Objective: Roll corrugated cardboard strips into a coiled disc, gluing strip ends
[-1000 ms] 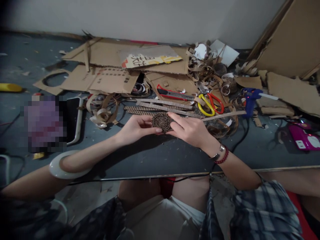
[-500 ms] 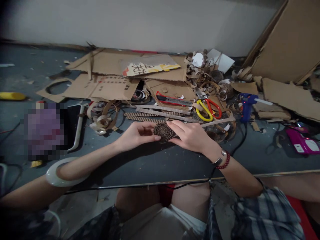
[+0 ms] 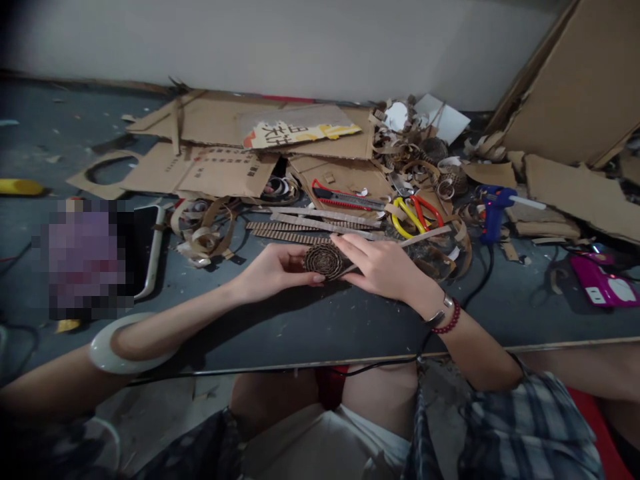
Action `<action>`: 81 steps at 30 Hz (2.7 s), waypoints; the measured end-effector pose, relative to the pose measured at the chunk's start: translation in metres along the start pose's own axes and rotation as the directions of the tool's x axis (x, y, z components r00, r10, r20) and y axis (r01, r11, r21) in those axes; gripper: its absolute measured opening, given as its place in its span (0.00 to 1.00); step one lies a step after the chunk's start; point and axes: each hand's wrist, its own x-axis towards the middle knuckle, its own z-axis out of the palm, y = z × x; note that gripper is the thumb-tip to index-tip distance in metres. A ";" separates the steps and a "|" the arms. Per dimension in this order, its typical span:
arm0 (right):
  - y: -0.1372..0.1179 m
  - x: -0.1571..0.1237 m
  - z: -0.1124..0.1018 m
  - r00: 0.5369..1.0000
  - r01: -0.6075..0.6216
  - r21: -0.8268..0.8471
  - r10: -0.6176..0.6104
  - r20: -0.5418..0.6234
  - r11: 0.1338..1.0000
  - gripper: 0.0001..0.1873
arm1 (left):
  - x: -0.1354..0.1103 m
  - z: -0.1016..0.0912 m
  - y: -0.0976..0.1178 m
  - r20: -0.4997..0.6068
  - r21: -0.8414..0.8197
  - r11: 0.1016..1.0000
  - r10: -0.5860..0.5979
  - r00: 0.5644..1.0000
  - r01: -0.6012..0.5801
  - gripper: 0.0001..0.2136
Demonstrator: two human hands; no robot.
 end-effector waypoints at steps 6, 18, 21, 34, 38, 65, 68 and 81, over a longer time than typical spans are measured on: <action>-0.003 0.000 -0.003 0.998 0.039 0.051 -0.042 0.054 0.998 0.30 | -0.002 -0.003 0.005 0.142 0.068 0.998 -0.019 0.990 0.010 0.16; -0.008 0.001 0.008 0.982 -0.067 0.034 0.072 -0.176 0.997 0.28 | 0.000 0.006 0.001 -0.046 -0.090 0.996 -0.004 0.999 0.000 0.16; -0.006 0.000 0.005 0.993 -0.046 0.067 0.054 -0.108 0.997 0.29 | 0.000 0.003 0.004 -0.025 -0.066 0.998 -0.006 1.000 0.004 0.15; -0.006 -0.001 0.006 0.990 0.052 0.094 -0.039 -0.138 0.994 0.27 | 0.001 -0.009 0.003 0.088 0.080 0.995 -0.074 0.993 0.067 0.17; -0.008 0.000 0.011 0.973 -0.042 0.052 0.052 -0.226 0.998 0.24 | 0.002 -0.002 0.002 0.014 -0.021 1.000 -0.021 1.000 0.022 0.20; -0.016 0.004 0.012 0.955 -0.100 0.031 0.105 -0.278 0.995 0.30 | -0.002 0.004 0.003 -0.016 -0.041 0.998 0.038 0.999 -0.038 0.21; -0.014 0.004 0.011 0.980 -0.090 0.008 0.090 -0.179 0.996 0.32 | -0.001 0.001 0.002 -0.034 -0.037 0.998 0.045 0.998 -0.046 0.22; -0.001 0.000 0.000 0.999 0.050 0.050 -0.050 -0.002 0.997 0.34 | -0.001 -0.003 0.002 0.108 0.008 1.000 0.008 0.994 -0.009 0.18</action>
